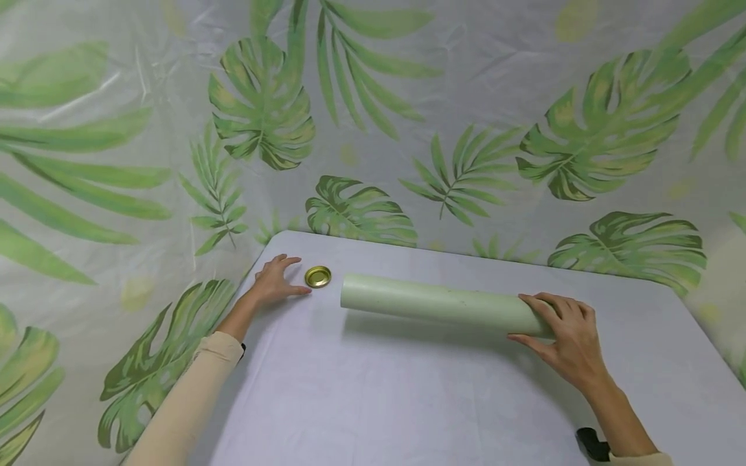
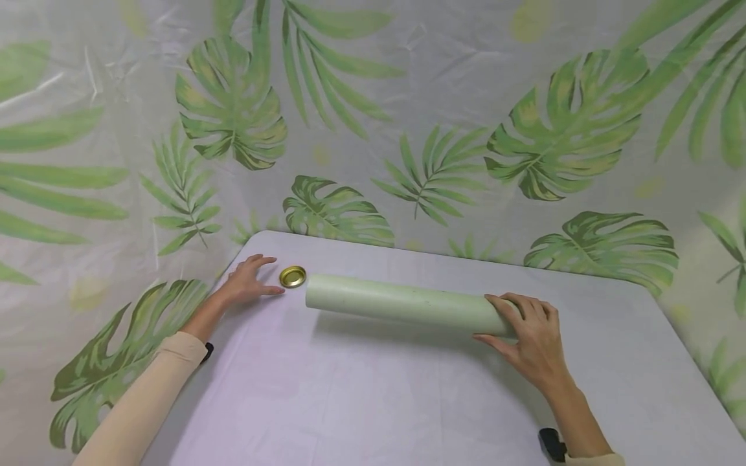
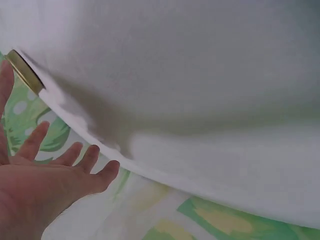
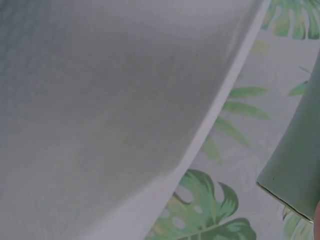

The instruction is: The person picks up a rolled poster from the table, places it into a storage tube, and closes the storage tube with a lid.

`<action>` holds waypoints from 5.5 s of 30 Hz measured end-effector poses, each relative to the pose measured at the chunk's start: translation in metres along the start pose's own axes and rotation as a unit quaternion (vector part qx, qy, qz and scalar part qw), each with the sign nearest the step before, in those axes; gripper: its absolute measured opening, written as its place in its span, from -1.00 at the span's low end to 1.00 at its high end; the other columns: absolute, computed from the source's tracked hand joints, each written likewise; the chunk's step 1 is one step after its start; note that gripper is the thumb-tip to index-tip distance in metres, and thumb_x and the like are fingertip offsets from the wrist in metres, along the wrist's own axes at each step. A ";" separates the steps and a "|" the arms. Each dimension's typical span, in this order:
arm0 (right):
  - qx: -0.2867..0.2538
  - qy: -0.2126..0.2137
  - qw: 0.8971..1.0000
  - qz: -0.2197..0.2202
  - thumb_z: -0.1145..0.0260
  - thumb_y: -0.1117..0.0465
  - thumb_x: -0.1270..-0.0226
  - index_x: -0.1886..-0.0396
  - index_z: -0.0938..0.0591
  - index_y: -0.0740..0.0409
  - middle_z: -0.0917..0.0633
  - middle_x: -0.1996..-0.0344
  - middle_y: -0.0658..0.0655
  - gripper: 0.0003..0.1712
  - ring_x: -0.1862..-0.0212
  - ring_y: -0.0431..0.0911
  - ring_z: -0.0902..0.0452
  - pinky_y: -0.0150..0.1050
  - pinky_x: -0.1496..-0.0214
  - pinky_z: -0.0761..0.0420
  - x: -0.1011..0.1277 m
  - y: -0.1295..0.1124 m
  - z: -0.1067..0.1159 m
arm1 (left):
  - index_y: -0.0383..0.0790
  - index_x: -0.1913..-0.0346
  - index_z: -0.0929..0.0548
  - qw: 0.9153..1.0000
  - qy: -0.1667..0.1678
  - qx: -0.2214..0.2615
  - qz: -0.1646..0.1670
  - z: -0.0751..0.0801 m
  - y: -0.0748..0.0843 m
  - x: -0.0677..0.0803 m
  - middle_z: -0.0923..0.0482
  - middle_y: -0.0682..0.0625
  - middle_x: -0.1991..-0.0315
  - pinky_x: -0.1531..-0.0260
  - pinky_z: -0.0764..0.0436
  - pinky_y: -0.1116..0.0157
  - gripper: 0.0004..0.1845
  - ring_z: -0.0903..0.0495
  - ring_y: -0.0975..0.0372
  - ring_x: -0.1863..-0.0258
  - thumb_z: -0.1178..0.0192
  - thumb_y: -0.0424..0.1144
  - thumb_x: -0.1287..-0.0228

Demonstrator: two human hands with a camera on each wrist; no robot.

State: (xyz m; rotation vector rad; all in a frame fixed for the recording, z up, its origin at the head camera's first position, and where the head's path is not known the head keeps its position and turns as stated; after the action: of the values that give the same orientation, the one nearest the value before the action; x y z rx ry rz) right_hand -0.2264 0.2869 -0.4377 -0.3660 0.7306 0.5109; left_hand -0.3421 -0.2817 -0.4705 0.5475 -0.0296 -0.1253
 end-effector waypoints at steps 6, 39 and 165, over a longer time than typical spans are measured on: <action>0.004 0.013 1.000 0.002 -0.10 -0.70 -0.16 -0.22 -0.70 0.05 -0.69 -0.02 0.34 0.05 -0.06 0.26 -0.52 0.32 -0.11 -0.29 0.002 0.001 0.004 | -0.24 -0.51 -0.39 0.999 -0.027 -0.019 0.006 -0.012 0.008 -0.015 -0.04 -0.43 -0.60 -0.38 -0.09 -0.45 -0.07 -0.07 -0.40 -0.55 -0.51 0.11 -0.17; 0.012 0.037 0.999 0.014 -0.08 -0.69 -0.19 -0.21 -0.70 0.03 -0.70 0.03 0.34 0.02 -0.03 0.27 -0.53 0.30 -0.06 -0.31 0.000 -0.003 0.002 | -0.12 -0.52 -0.40 0.976 0.008 0.205 -0.072 -0.001 0.051 0.005 -0.30 -0.19 -0.56 -0.56 -0.07 -0.25 -0.27 -0.13 -0.14 -0.62 -0.42 -0.07 -0.36; -0.050 -0.069 0.996 0.004 -0.76 0.01 0.33 -0.17 -0.71 0.12 -0.71 0.07 0.20 -0.10 0.03 0.13 -0.54 0.07 0.02 -0.29 -0.011 -0.008 -0.042 | -0.07 -0.45 -0.46 0.956 -0.105 0.242 -0.131 -0.022 0.081 0.052 -0.63 -0.11 -0.15 0.04 -0.64 0.20 -0.29 -0.63 0.07 -0.09 -0.48 -0.16 -0.28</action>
State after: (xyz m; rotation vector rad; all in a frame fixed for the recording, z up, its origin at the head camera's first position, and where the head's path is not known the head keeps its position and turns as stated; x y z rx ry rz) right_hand -0.2510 0.2562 -0.4581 -0.4171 0.5749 0.5764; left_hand -0.2804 -0.2079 -0.4476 1.0257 -0.1992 -0.4438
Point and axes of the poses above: each hand's wrist, its own x-axis away from the middle knuckle, its own z-axis out of the back of the hand, y = z × x, the point moved 4 cm from there along -x, towards the middle knuckle
